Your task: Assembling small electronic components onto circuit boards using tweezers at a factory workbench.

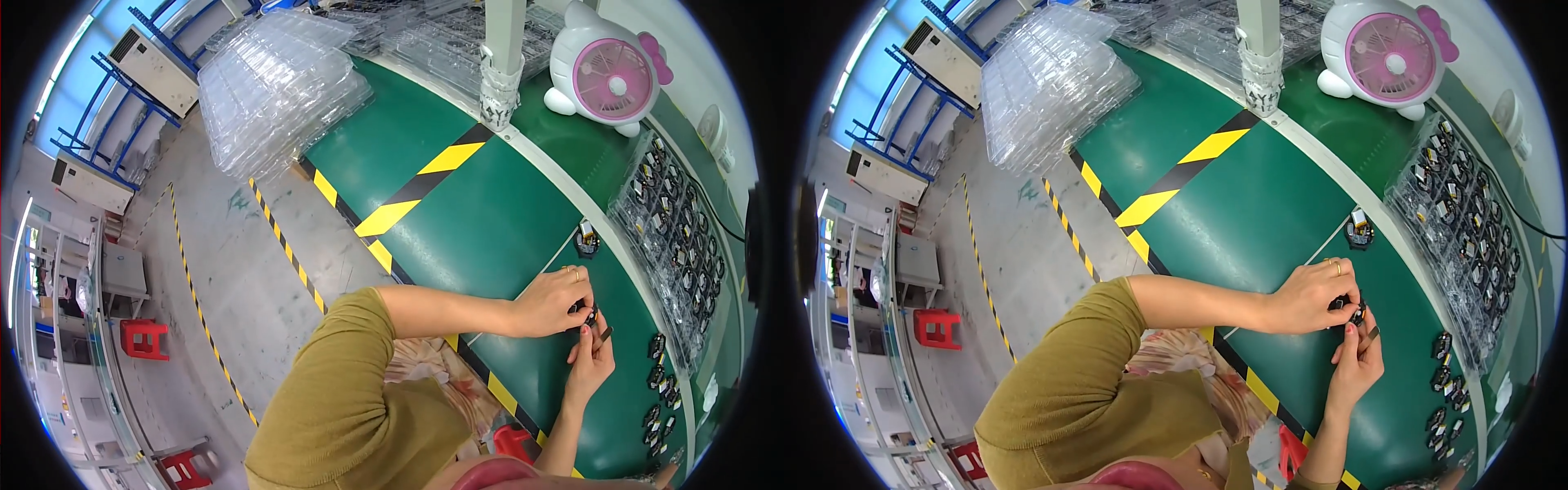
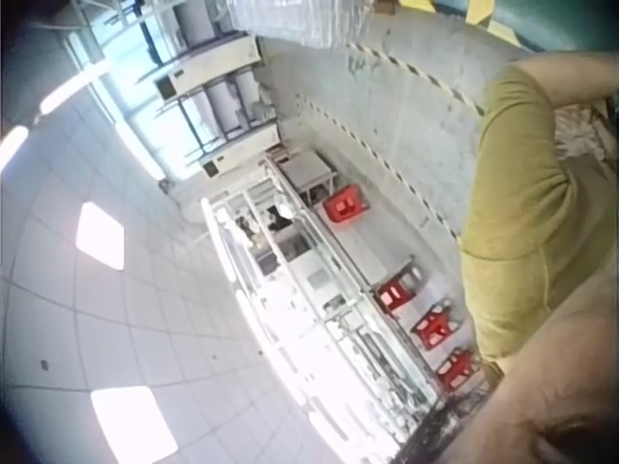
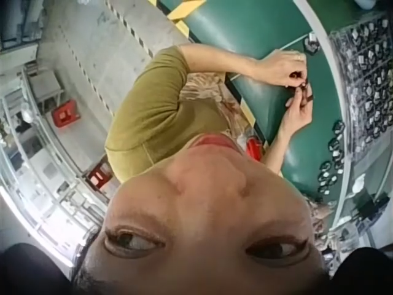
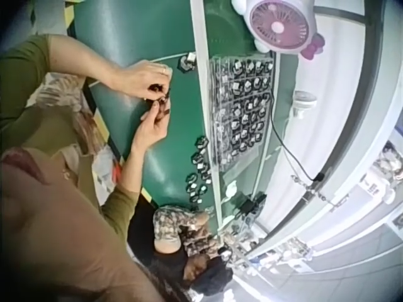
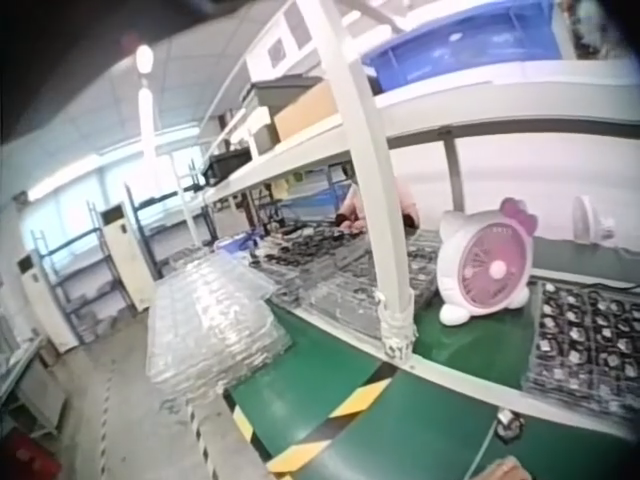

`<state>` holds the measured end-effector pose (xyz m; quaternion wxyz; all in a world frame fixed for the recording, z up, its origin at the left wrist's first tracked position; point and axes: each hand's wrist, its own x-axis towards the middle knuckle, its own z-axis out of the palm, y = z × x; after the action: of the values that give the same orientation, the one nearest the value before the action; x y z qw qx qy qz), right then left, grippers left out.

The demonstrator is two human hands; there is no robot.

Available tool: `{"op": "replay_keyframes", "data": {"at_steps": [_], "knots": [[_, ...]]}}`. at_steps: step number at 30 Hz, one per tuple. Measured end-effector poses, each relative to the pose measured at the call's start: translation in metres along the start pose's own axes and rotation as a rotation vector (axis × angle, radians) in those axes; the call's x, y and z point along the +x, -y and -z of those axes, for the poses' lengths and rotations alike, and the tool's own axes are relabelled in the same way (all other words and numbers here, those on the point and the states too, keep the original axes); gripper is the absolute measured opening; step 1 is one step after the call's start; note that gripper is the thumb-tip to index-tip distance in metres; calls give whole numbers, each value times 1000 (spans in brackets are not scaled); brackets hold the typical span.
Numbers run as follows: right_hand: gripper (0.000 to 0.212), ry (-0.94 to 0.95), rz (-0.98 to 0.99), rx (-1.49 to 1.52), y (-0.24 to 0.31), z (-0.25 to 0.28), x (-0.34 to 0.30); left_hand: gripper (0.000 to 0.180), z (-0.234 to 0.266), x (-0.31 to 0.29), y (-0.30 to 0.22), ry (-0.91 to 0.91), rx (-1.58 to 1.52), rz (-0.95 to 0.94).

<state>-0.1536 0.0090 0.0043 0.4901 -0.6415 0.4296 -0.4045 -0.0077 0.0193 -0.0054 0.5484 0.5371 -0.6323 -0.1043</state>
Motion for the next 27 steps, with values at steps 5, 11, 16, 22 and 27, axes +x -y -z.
{"op": "replay_keyframes", "data": {"at_steps": [5,11,16,22,27], "knots": [[30,-32,-162,142,-6,10,0,11,-9,1,0,-20,-122,-27],[27,24,-268,298,9,2,14,11,0,6,11,15,-127,38],[27,41,-258,375,1,16,17,11,-13,10,8,37,-156,107],[26,-10,-263,351,5,16,8,11,-15,3,3,68,-147,134],[24,-25,-228,314,3,13,4,12,-12,3,1,71,-161,131]]}}
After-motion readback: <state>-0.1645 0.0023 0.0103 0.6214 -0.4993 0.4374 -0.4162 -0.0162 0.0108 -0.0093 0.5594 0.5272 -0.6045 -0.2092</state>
